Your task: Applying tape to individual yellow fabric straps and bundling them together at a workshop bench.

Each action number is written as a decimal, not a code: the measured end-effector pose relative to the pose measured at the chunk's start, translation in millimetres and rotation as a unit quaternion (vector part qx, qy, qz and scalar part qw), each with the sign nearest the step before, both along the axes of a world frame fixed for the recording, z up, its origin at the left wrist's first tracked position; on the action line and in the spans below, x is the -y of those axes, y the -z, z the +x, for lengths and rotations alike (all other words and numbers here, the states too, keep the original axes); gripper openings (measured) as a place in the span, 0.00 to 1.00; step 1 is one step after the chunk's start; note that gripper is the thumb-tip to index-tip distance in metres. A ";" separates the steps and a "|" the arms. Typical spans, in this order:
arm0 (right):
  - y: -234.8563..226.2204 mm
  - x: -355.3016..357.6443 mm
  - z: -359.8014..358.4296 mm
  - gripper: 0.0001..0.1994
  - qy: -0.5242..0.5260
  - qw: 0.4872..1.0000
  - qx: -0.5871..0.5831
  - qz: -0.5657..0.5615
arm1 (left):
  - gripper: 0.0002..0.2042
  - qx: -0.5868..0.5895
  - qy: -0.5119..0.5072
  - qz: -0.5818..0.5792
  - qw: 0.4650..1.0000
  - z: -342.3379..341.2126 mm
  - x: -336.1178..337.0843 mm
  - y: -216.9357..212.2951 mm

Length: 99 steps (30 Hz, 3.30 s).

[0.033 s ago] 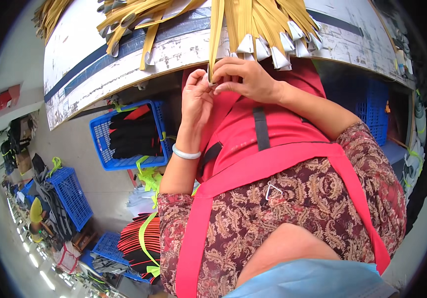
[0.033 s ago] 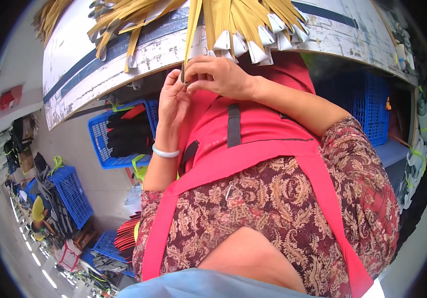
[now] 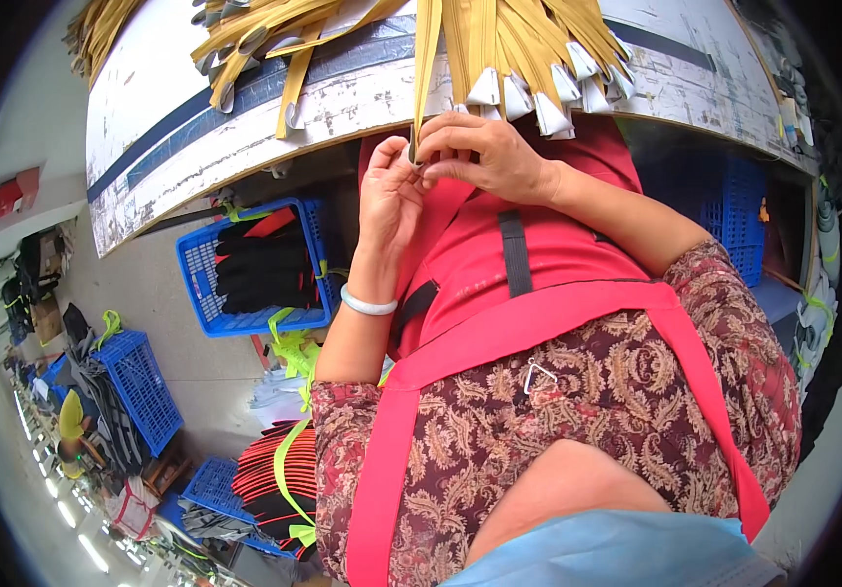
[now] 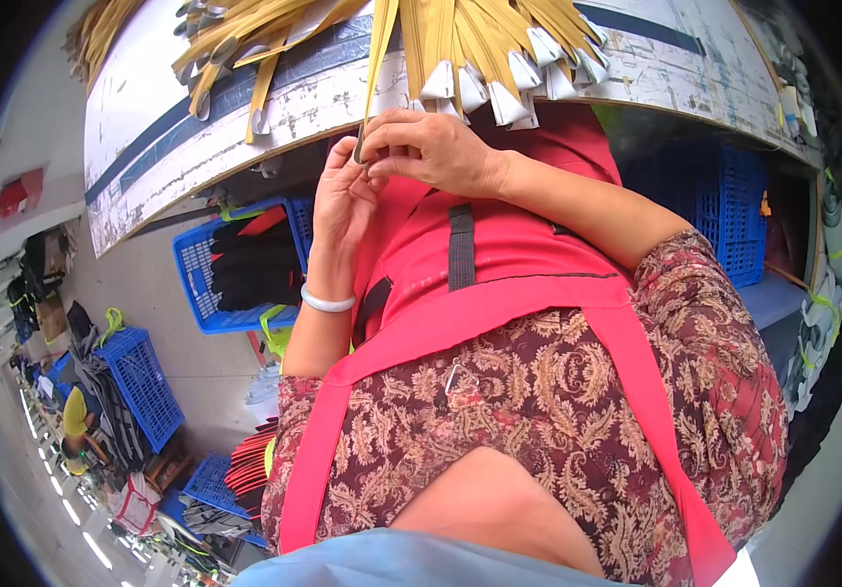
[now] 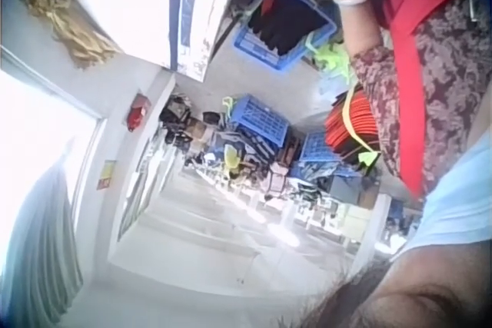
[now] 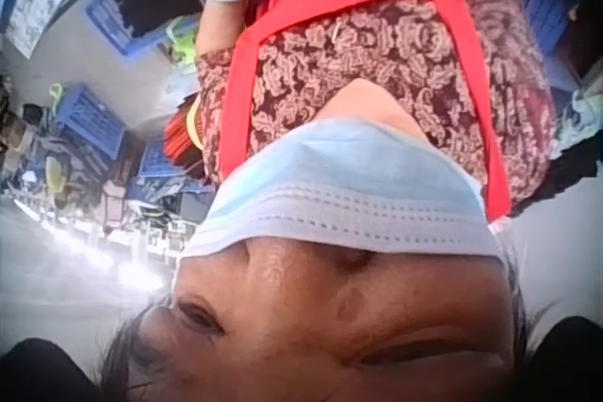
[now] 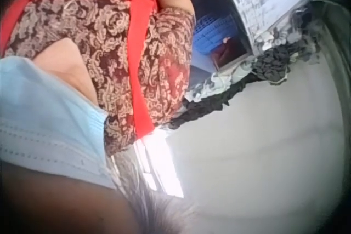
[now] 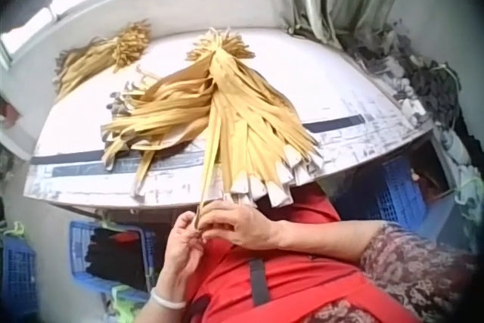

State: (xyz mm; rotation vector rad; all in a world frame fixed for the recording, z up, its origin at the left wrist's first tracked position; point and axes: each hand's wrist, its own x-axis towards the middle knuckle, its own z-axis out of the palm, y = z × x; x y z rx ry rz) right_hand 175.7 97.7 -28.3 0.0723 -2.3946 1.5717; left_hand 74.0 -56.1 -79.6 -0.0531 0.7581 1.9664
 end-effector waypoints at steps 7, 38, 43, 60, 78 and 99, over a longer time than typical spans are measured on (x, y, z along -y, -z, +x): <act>-20.7 -15.5 -6.2 0.01 -0.037 0.988 0.089 -0.119 | 0.14 -0.421 -0.011 -0.049 0.905 0.0 -5.0 -30.5; -33.8 -39.4 -45.4 0.10 0.058 0.947 0.103 -0.299 | 0.04 -0.485 -0.009 -0.049 0.873 -63.2 -24.1 -45.1; -29.8 -38.5 -41.1 0.13 0.060 0.983 0.058 -0.166 | 0.04 -0.538 -0.020 -0.112 0.835 -48.2 -28.1 -54.0; -17.8 -55.9 9.5 0.11 0.124 0.983 0.126 0.058 | 0.09 -0.912 0.079 -0.103 0.390 -21.7 -56.4 -29.2; -40.1 -64.7 -39.7 0.06 -0.102 0.993 0.031 -0.043 | 0.03 -0.386 0.147 0.085 0.907 -73.2 -46.0 -53.0; -20.0 -55.3 -40.5 0.04 0.045 0.985 -0.045 -0.161 | 0.16 -0.423 0.063 -0.005 0.904 -61.8 -38.1 -75.9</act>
